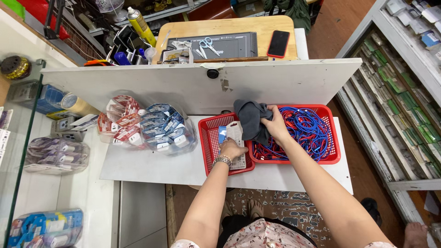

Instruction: The person wipes small packaged electronics with a cloth and places them into clear plastic containers on a counter. They also wipe the glass display shelf and handle a red basket containing cables.

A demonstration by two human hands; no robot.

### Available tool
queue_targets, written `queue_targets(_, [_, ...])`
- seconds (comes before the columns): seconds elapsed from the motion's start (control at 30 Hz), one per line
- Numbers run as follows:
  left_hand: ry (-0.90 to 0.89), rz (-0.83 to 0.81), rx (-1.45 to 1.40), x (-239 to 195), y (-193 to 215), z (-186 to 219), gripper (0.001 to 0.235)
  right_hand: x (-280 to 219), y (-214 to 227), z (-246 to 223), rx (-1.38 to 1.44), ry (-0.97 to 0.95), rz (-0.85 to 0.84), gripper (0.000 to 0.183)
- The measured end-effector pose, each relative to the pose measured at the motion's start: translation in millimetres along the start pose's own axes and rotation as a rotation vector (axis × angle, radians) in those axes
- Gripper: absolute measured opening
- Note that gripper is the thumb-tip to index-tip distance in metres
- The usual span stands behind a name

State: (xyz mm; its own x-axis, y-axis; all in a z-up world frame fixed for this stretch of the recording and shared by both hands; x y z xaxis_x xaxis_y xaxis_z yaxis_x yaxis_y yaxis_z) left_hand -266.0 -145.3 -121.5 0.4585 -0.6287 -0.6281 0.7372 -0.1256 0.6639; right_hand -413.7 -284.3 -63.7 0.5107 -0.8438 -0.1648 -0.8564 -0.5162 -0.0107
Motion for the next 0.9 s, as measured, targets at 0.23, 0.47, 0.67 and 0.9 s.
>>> queue_targets(0.23, [-0.029,0.355,-0.361,23.7,-3.7,-32.2,0.044,-9.8,0.3,0.2,-0.142,0.063,0.01,0.043])
queue_targets(0.47, [-0.288,0.086,-1.24,1.0,23.9,-63.8,0.041,-49.9,-75.8,-8.1,-0.402,0.368,-0.229,0.064])
queue_targets(0.67, [-0.551,0.099,-1.18,-48.1,36.8,-57.3,0.055,-41.4,-122.4,-31.1,-0.466,0.209,0.05,0.063])
queue_targets(0.9, [-0.457,0.092,-1.148,-73.3,63.0,-72.8,0.058,-32.5,-127.8,-35.8,0.104,0.001,-0.132,0.074])
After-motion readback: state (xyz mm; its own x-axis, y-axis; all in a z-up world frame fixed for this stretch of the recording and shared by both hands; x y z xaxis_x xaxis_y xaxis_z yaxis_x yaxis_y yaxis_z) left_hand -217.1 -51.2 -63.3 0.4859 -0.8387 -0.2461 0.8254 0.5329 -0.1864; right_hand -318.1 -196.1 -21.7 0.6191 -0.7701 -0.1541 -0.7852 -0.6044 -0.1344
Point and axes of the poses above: each hand's wrist, its own x-axis towards the middle knuckle, its own y-axis out of the back of the hand, z = x × y, the point moved 1 cm from there along x, towards the middle knuckle
